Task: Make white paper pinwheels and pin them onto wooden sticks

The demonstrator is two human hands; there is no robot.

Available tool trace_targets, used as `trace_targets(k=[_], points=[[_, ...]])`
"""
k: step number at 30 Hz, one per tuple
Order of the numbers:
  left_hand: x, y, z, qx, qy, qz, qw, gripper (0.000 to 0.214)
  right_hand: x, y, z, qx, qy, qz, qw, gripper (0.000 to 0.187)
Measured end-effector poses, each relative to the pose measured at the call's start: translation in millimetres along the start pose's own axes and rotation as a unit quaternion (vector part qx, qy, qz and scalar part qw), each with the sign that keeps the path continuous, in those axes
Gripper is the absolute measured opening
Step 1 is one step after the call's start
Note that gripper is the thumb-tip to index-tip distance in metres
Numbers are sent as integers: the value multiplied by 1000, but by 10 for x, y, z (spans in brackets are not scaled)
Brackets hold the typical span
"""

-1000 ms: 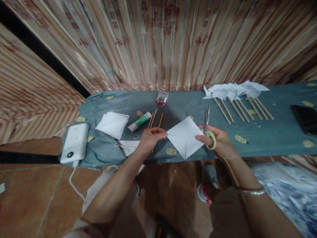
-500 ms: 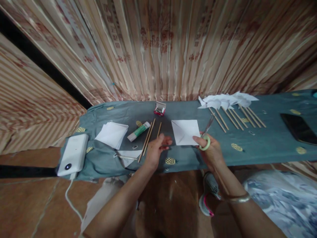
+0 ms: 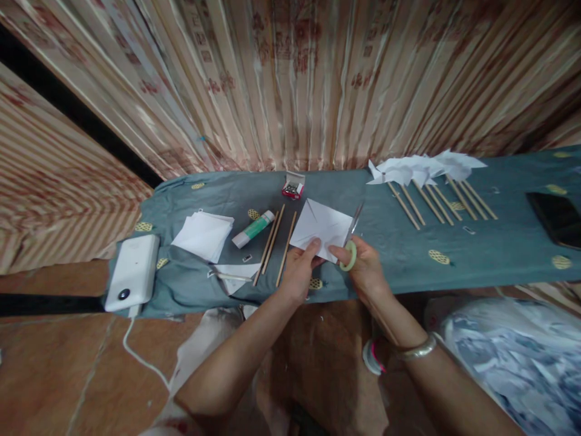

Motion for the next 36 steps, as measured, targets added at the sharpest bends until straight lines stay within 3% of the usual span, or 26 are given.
trace_targets(k=[7, 17, 24, 36], points=[[-42, -105, 59, 13, 6, 32, 999, 28, -5, 68, -96, -14, 15, -87, 996, 32], [-335, -435, 302, 98, -61, 30, 993, 33, 143, -34, -366, 51, 167, -164, 971, 46], [-334, -477, 280, 98, -62, 16, 993, 37, 248, -126, -469, 99, 262, -225, 933, 44], [-337, -346, 307, 98, -42, 39, 994, 32, 237, -220, -419, 112, 255, -225, 934, 46]])
Point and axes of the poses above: each hand's wrist, its own z-axis towards the middle knuckle, its own x-axis out of the palm, y = z × x, the point moved 7 cm from there along z, towards the middle knuckle, and after that the axes turned 8 degrees about x, right-handed, at the moved point
